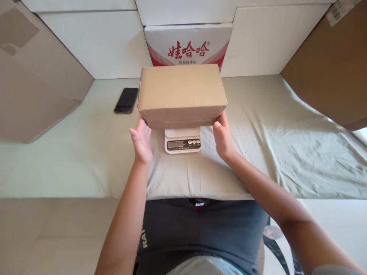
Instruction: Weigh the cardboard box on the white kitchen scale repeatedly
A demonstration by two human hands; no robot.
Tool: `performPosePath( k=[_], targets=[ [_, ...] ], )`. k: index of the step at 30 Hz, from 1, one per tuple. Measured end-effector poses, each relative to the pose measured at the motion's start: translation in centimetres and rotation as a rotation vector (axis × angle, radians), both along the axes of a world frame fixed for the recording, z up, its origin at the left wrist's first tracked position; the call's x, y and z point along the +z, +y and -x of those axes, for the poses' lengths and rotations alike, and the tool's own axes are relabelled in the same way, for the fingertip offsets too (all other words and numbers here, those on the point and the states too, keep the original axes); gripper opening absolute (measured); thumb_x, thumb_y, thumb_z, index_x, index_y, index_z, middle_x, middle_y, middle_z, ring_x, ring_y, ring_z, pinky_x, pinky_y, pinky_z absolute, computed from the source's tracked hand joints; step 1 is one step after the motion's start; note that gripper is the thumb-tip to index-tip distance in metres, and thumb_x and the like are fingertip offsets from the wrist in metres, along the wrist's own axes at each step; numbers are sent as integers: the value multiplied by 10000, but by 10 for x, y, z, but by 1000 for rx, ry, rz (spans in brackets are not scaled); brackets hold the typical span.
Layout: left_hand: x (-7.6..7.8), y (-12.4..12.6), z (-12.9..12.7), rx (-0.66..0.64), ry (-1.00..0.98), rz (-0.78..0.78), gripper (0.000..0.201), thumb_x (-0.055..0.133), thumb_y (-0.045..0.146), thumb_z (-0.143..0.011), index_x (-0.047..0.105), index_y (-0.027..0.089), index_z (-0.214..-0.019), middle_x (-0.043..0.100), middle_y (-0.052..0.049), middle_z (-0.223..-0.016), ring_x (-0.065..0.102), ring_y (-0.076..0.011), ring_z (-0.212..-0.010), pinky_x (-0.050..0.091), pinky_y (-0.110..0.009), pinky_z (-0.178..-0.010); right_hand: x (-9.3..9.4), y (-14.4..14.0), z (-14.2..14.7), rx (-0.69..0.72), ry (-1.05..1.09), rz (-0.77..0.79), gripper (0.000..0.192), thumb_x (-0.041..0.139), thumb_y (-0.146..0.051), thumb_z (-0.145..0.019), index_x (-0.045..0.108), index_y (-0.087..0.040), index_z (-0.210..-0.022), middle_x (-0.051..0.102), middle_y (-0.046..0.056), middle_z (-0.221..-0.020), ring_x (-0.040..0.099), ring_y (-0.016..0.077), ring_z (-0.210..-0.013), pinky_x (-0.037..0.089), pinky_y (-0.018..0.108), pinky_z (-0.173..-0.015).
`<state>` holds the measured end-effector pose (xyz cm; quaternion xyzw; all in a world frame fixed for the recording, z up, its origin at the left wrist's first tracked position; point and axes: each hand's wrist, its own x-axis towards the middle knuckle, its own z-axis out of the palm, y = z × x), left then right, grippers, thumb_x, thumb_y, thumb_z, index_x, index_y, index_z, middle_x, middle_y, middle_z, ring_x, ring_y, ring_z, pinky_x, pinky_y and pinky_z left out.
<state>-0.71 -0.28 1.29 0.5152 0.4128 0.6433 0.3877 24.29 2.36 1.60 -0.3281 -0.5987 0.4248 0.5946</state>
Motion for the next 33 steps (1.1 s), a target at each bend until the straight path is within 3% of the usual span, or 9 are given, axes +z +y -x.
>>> performPosePath(
  k=[6,11,17,23,33],
  targets=[
    [-5,2,-3,49,-17,17,1059,154,999,-852,645,326,-1506,575,-79,-1651,398,-346,-1637,318,-483,-1349,-2,-4,2,1,47,-17,527,575,-604,-974,585,-438,-1475,540,-51,-1681,424,310,-1638,374,537,-1391],
    [-11,-1,-5,76,-33,31,1070,99,980,-865,602,331,-1550,552,-92,-1668,385,-356,-1644,311,-509,-1348,-9,-5,3,-8,17,23,638,559,-706,-948,523,-436,-1525,497,-48,-1719,391,295,-1660,366,527,-1399],
    [-14,-5,-10,121,-77,50,958,238,945,-909,636,311,-1506,565,-106,-1654,393,-366,-1636,277,-543,-1352,-16,-4,2,-15,11,19,645,536,-708,-958,501,-422,-1535,495,-29,-1719,408,299,-1647,387,524,-1384],
    [-14,-6,-14,174,-76,35,1006,291,976,-874,663,252,-1465,575,-145,-1640,449,-381,-1594,309,-548,-1322,-22,1,0,-10,4,-3,684,505,-690,-978,445,-379,-1584,477,-5,-1731,402,313,-1644,397,540,-1370],
    [-17,-3,-11,148,-50,18,932,304,938,-906,662,264,-1440,567,-117,-1653,441,-369,-1603,317,-541,-1325,-7,-3,-1,-66,-55,-2,589,488,-696,-984,529,-331,-1443,563,45,-1651,484,314,-1572,430,529,-1334]
  ],
)
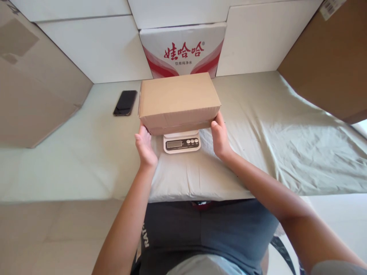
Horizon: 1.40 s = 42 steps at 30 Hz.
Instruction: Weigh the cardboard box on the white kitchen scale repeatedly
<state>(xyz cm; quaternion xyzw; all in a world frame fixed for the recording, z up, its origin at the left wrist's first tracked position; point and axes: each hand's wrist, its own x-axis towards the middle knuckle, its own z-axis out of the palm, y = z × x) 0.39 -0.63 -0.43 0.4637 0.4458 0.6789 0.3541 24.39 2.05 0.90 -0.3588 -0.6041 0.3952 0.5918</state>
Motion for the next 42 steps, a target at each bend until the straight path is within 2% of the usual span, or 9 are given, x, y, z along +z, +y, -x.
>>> performPosePath(
  k=[7,11,17,24,35,42],
  targets=[
    [-2,1,1,-3,3,-11,889,318,905,-929,670,253,-1421,563,-119,-1656,422,-390,-1614,307,-566,-1327,2,-3,0,-31,-19,-24,583,516,-690,-976,554,-316,-1422,616,67,-1588,522,318,-1524,427,537,-1324],
    [-2,1,1,-8,9,-7,882,310,901,-934,658,269,-1441,564,-102,-1657,420,-372,-1619,305,-548,-1333,3,-4,0,-37,-12,-12,604,526,-700,-967,561,-320,-1435,626,64,-1579,530,314,-1516,429,536,-1326],
    [2,0,-2,14,-15,15,967,279,952,-902,649,259,-1466,571,-121,-1647,458,-360,-1591,309,-548,-1335,0,-3,-1,-41,-76,-34,613,463,-710,-999,503,-327,-1476,587,72,-1613,512,314,-1534,430,543,-1325],
    [3,2,-2,-4,-4,-2,975,282,952,-902,653,245,-1461,571,-138,-1643,443,-373,-1602,314,-553,-1330,-5,-1,-2,-41,-84,-45,642,457,-705,-1007,446,-329,-1527,579,90,-1611,512,321,-1541,409,548,-1333],
    [5,1,-5,0,-16,20,1056,271,995,-859,633,246,-1509,546,-144,-1669,432,-372,-1612,322,-527,-1335,0,-5,0,-62,-23,2,651,526,-722,-963,514,-319,-1475,589,95,-1606,494,337,-1553,375,585,-1361],
    [1,5,4,36,8,-32,1037,129,944,-909,523,284,-1605,425,-81,-1761,286,-315,-1690,218,-484,-1389,-4,-2,-2,-114,-30,-9,656,466,-717,-986,462,-349,-1529,517,65,-1672,419,318,-1611,348,582,-1372]
  ],
)
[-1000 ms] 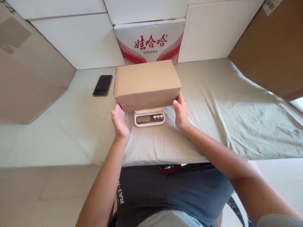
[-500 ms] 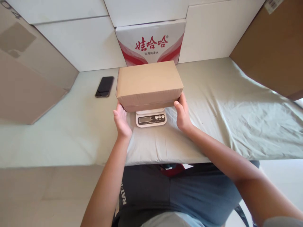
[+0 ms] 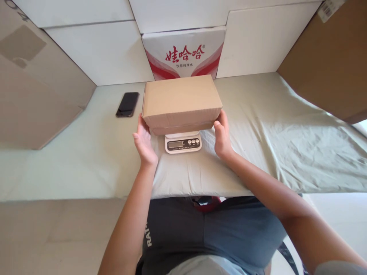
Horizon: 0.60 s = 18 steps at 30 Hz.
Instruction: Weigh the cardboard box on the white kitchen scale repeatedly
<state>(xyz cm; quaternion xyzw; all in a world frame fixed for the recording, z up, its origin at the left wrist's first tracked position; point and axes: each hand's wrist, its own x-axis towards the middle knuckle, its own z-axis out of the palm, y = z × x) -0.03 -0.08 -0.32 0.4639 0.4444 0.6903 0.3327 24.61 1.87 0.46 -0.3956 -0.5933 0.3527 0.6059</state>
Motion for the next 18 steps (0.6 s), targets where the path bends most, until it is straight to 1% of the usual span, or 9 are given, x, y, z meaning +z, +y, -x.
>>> performPosePath(
  k=[3,7,11,15,18],
  targets=[
    [-3,3,4,3,-12,-17,1022,143,934,-920,494,281,-1623,382,-68,-1783,248,-314,-1703,182,-470,-1400,-9,7,-2,5,25,4,685,431,-726,-991,409,-370,-1575,449,36,-1727,368,311,-1651,340,589,-1379],
    [-6,5,6,15,-34,-21,1006,152,933,-924,497,291,-1617,380,-44,-1784,227,-296,-1710,163,-447,-1406,-20,15,-4,-5,81,21,669,452,-724,-972,426,-404,-1560,457,8,-1721,367,313,-1657,326,613,-1383],
    [-6,8,6,27,-35,-10,1041,139,956,-901,490,291,-1620,382,-37,-1783,237,-281,-1707,188,-425,-1399,-23,20,-7,-22,112,47,671,458,-741,-956,458,-402,-1536,468,10,-1708,369,319,-1652,294,654,-1381],
    [-4,9,5,35,-65,-2,1059,138,956,-903,495,262,-1620,384,-60,-1784,270,-269,-1697,211,-419,-1396,-24,24,-10,-47,121,85,687,450,-769,-948,449,-405,-1530,443,5,-1731,355,292,-1664,273,631,-1395],
    [-4,9,4,33,-80,9,1049,143,946,-913,491,256,-1622,378,-75,-1788,296,-257,-1689,213,-419,-1395,-27,28,-12,-55,156,105,726,470,-801,-920,457,-390,-1518,455,28,-1729,369,294,-1661,267,620,-1397]
  ],
)
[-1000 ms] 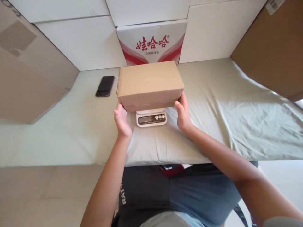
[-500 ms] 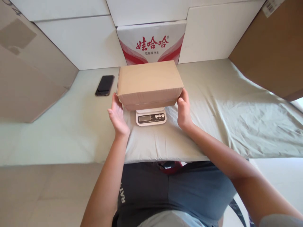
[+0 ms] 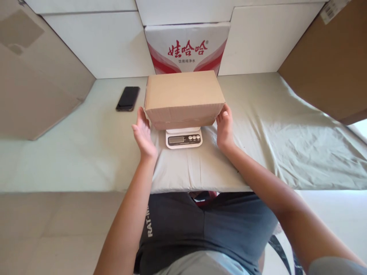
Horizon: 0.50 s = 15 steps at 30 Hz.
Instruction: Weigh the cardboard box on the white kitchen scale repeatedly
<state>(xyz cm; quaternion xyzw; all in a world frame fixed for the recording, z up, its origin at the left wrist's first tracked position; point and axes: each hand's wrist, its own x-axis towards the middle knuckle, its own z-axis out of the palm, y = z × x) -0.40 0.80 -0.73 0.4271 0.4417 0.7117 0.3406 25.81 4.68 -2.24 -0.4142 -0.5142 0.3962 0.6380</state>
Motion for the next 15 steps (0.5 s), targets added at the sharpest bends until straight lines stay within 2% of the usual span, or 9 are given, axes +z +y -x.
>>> performPosePath(
  k=[4,9,15],
  targets=[
    [-2,1,0,1,-4,-3,1078,148,949,-909,487,223,-1631,366,-120,-1788,288,-285,-1691,221,-431,-1388,-7,5,-4,14,-3,12,713,441,-783,-946,439,-386,-1537,432,34,-1747,369,281,-1666,274,597,-1395],
    [-3,2,0,-6,25,15,1082,145,962,-894,495,250,-1630,399,-109,-1774,297,-287,-1688,262,-416,-1372,-16,10,-6,28,-16,33,695,432,-785,-952,427,-412,-1539,431,15,-1751,381,270,-1660,303,593,-1384],
    [-4,3,1,7,-9,-13,1058,199,951,-910,517,222,-1609,399,-125,-1771,322,-286,-1678,241,-445,-1386,-11,8,-1,63,71,52,659,506,-772,-920,517,-367,-1440,510,33,-1691,418,271,-1640,321,563,-1389]
  ],
)
